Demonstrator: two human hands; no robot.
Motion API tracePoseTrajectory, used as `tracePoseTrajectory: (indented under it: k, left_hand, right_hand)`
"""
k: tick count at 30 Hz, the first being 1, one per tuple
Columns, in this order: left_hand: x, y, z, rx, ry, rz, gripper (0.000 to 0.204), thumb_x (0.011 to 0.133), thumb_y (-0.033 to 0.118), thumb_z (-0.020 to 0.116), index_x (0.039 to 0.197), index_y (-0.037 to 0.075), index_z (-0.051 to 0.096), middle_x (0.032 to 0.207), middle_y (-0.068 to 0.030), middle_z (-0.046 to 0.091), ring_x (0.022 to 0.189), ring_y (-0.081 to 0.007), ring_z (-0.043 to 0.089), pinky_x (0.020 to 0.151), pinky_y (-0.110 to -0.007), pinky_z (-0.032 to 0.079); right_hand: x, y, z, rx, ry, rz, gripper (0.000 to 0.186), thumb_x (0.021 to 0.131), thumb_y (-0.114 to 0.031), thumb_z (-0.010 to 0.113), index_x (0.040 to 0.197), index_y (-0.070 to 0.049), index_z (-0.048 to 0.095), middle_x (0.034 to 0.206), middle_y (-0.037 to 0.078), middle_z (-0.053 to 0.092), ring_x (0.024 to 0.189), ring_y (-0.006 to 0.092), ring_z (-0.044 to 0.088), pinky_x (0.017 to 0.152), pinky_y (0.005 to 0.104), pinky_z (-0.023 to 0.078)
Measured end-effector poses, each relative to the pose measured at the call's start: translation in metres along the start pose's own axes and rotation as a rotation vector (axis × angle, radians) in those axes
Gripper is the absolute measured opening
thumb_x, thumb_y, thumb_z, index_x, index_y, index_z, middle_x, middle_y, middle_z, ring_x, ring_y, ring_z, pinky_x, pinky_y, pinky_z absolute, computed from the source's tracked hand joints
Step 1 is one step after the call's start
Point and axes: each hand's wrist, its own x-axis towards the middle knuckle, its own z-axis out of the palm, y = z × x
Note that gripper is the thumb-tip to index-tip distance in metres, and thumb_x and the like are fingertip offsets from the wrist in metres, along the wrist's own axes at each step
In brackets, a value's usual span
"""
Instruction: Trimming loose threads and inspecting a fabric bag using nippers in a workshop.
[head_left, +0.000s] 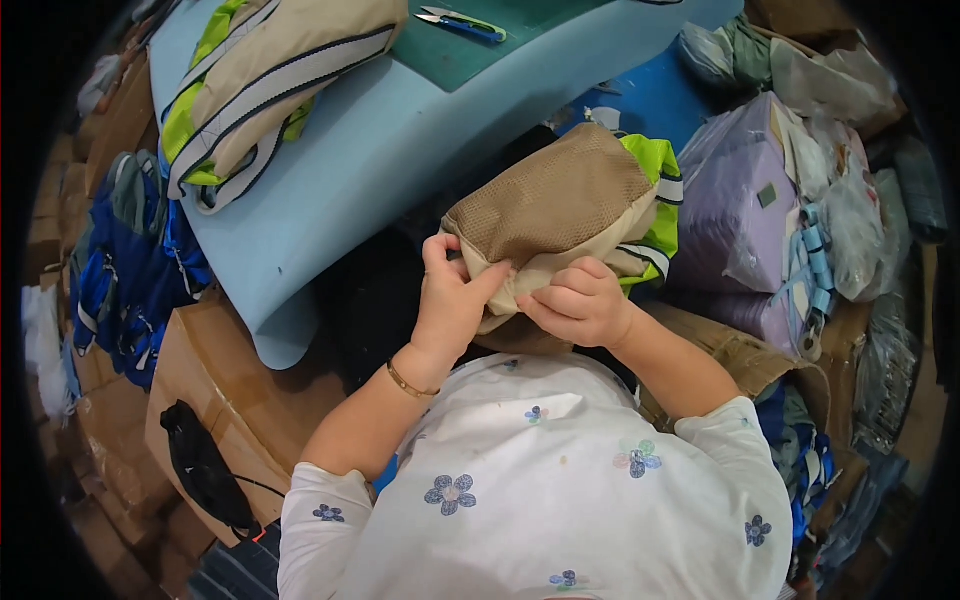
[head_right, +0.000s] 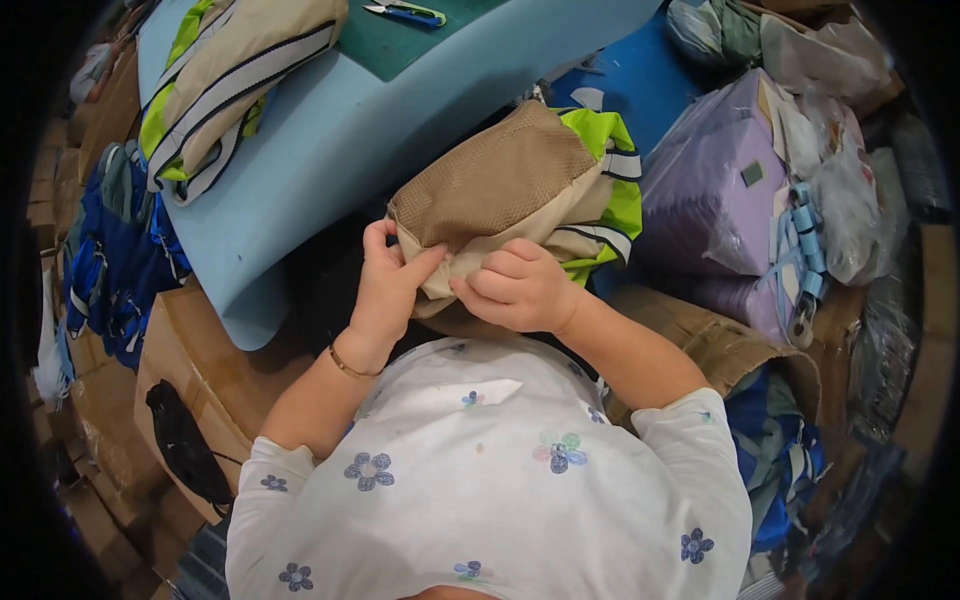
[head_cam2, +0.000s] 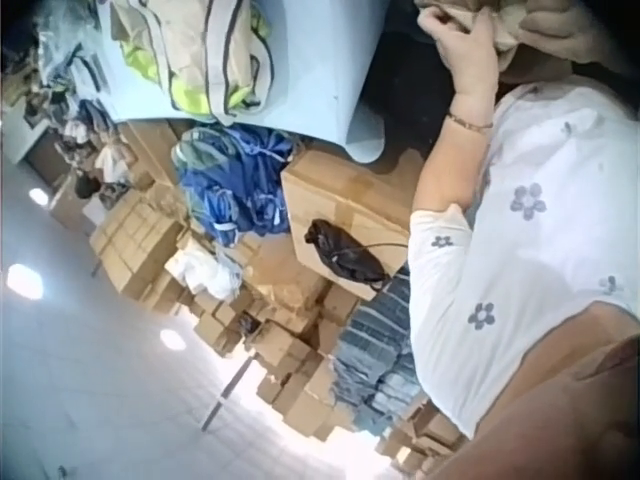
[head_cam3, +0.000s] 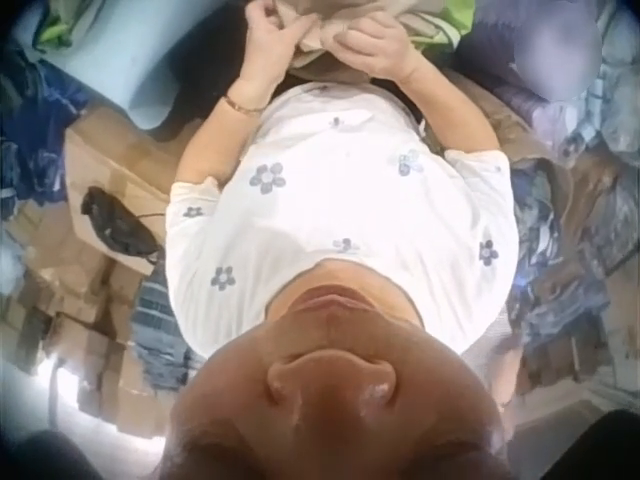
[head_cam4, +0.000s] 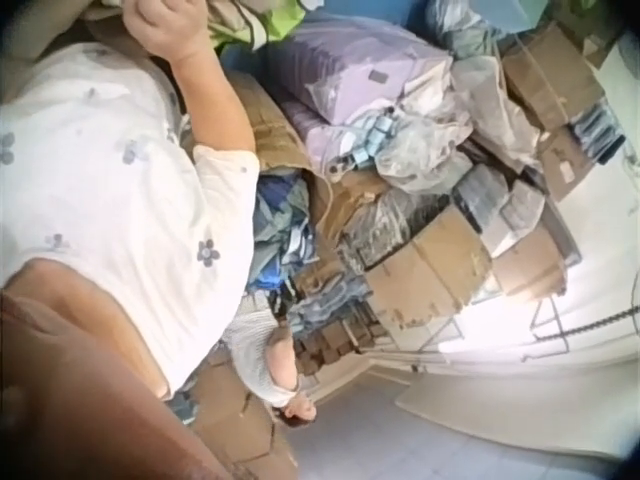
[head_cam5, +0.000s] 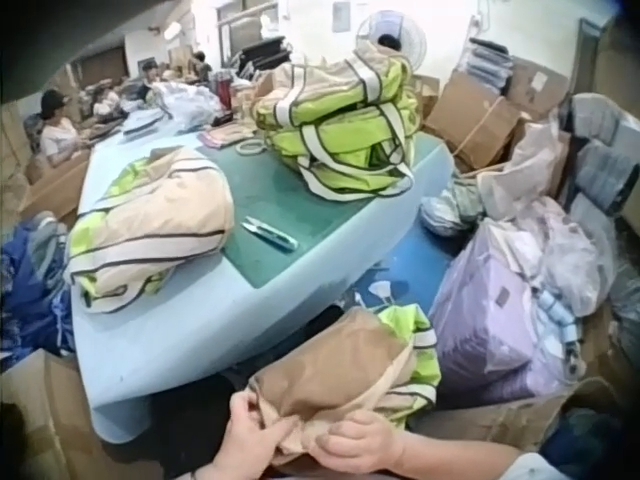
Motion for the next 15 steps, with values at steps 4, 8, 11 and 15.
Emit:
tracePoseTrajectory:
  k: [4, 8, 11, 15]
  left_hand:
    - [-0.008, 0.022, 0.005, -0.371, -0.009, -0.124, 0.043, 0.086, 0.005, 0.062, 0.117, 0.000, 0.034, 0.110, -0.0149, 0.057, 0.100, -0.0179, 0.057, 0.087, -0.030, 0.048]
    - [-0.009, 0.017, 0.005, -0.661, -0.079, -0.173, 0.037, 0.091, 0.004, 0.049, 0.128, 0.001, 0.041, 0.125, -0.0115, 0.052, 0.116, -0.0212, 0.051, 0.101, -0.037, 0.040]
    - [-0.009, 0.011, 0.010, -0.771, -0.102, -0.171, 0.036, 0.092, 0.005, 0.047, 0.128, 0.001, 0.042, 0.126, -0.0096, 0.052, 0.116, -0.0207, 0.051, 0.103, -0.037, 0.038]
    - [-0.009, 0.009, 0.011, -0.725, -0.075, -0.110, 0.032, 0.093, 0.007, 0.048, 0.124, 0.001, 0.042, 0.125, -0.0099, 0.051, 0.116, -0.0206, 0.050, 0.102, -0.037, 0.038]
  right_hand:
    - [0.003, 0.002, -0.005, -0.008, 0.069, 0.079, 0.032, 0.063, -0.013, 0.063, 0.094, -0.010, 0.068, 0.082, -0.004, 0.055, 0.071, 0.0133, 0.052, 0.062, 0.0254, 0.041]
    - [0.005, 0.005, -0.005, -0.009, 0.111, 0.150, 0.034, 0.063, -0.013, 0.062, 0.096, -0.010, 0.070, 0.082, -0.004, 0.057, 0.072, 0.0132, 0.053, 0.062, 0.0254, 0.043]
    - [0.003, 0.002, -0.005, 0.001, 0.115, 0.184, 0.031, 0.064, -0.012, 0.062, 0.093, -0.009, 0.070, 0.080, -0.004, 0.057, 0.071, 0.0136, 0.053, 0.062, 0.0261, 0.044]
    - [0.004, -0.002, -0.001, 0.058, 0.153, 0.258, 0.031, 0.062, -0.008, 0.067, 0.093, -0.009, 0.070, 0.080, -0.002, 0.058, 0.070, 0.0150, 0.054, 0.061, 0.0269, 0.044]
